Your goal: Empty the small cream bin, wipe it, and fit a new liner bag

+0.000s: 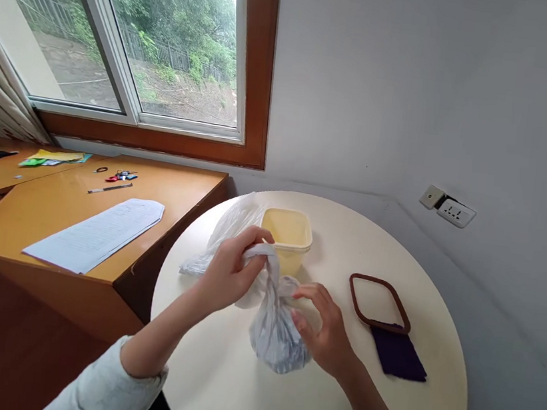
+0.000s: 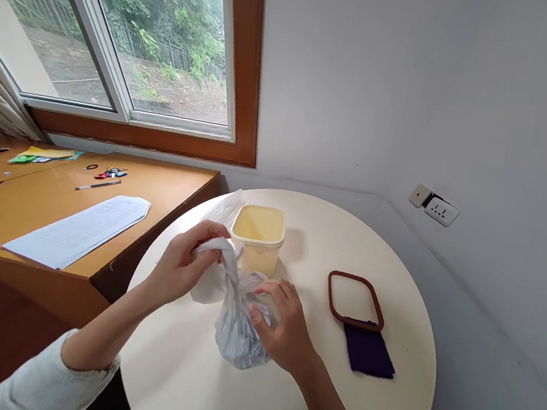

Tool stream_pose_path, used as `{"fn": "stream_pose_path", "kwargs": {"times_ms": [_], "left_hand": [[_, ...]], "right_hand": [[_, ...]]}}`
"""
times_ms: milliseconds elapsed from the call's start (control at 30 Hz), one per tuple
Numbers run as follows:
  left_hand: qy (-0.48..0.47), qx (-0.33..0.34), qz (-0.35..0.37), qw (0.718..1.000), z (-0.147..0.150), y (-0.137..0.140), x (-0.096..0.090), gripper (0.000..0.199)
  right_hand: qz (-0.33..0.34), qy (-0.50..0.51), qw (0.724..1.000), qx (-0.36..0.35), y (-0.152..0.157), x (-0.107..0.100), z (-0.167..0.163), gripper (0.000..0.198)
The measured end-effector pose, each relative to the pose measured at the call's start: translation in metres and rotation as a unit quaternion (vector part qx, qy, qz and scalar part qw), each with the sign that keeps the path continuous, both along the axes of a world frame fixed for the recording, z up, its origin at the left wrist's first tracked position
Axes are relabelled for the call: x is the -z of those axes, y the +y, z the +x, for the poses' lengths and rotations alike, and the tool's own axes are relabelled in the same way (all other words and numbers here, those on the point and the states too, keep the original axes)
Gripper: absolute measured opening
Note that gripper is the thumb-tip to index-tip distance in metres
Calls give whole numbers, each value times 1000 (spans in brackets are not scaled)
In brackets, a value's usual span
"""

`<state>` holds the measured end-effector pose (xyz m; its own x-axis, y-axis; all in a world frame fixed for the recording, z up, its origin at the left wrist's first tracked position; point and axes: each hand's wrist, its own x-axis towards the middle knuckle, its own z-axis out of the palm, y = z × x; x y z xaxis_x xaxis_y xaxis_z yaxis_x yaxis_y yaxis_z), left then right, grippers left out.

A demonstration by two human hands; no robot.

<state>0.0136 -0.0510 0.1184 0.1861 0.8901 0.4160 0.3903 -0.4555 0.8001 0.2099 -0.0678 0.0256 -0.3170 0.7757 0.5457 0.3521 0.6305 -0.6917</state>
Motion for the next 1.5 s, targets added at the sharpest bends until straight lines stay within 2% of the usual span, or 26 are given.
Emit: {"fn": "stream_pose_path", "kwargs": {"times_ms": [67, 167, 233, 267, 433, 567, 633, 733, 867, 967, 1067, 1200, 1267, 1333, 1400, 1500], "left_hand": [[26, -9, -27, 999, -2, 4, -8, 16], [52, -7, -108, 993, -8, 11, -18, 13], [61, 21, -173, 983, -13, 15, -25, 11], [65, 36, -199, 977, -15, 16, -29, 11], [155, 55, -250, 954, -27, 19, -50, 17], [219, 43, -261, 939, -45, 20, -60, 19], [229, 34, -272, 934, -54, 21, -56, 20], [208, 51, -328, 920, -66, 24, -36, 28], [112, 76, -426, 894, -75, 27, -4, 32], [29, 85, -451, 888, -80, 25, 2, 33], [-2, 115, -459, 881, -86, 21, -4, 45], [21, 156, -448, 880, -96, 18, -5, 49], [54, 169, -437, 882, -99, 16, 2, 52], [94, 176, -423, 884, -100, 14, 14, 64], [130, 168, -403, 890, -97, 11, 26, 70], [157, 135, -369, 906, -92, 7, 40, 46]], "right_hand": [[-99, -22, 995, -20, -1, 3, 4, 32], [-246, -60, 966, -52, -3, 15, 13, 76], [-305, -74, 946, -78, -4, 24, 17, 98], [-321, -75, 940, -87, -5, 28, 18, 102], [-340, -49, 933, -107, -7, 31, 18, 90], [-333, -52, 938, -74, -6, 22, 31, 82], [-316, -55, 946, -41, -6, 16, 42, 78], [-291, -68, 954, 1, -5, 8, 56, 71], [-272, -109, 956, 32, -8, -1, 65, 65], [-248, -116, 961, 45, -10, -7, 69, 62], [-243, -94, 964, 56, -11, -14, 73, 61], [-291, -68, 953, 40, -10, -18, 78, 63], [-300, -71, 950, 60, -6, -13, 81, 60], [-294, -73, 950, 76, -2, -6, 82, 56], [-293, -62, 952, 63, 2, 1, 84, 54], [-321, -8, 947, 11, 5, 6, 87, 55]]}}
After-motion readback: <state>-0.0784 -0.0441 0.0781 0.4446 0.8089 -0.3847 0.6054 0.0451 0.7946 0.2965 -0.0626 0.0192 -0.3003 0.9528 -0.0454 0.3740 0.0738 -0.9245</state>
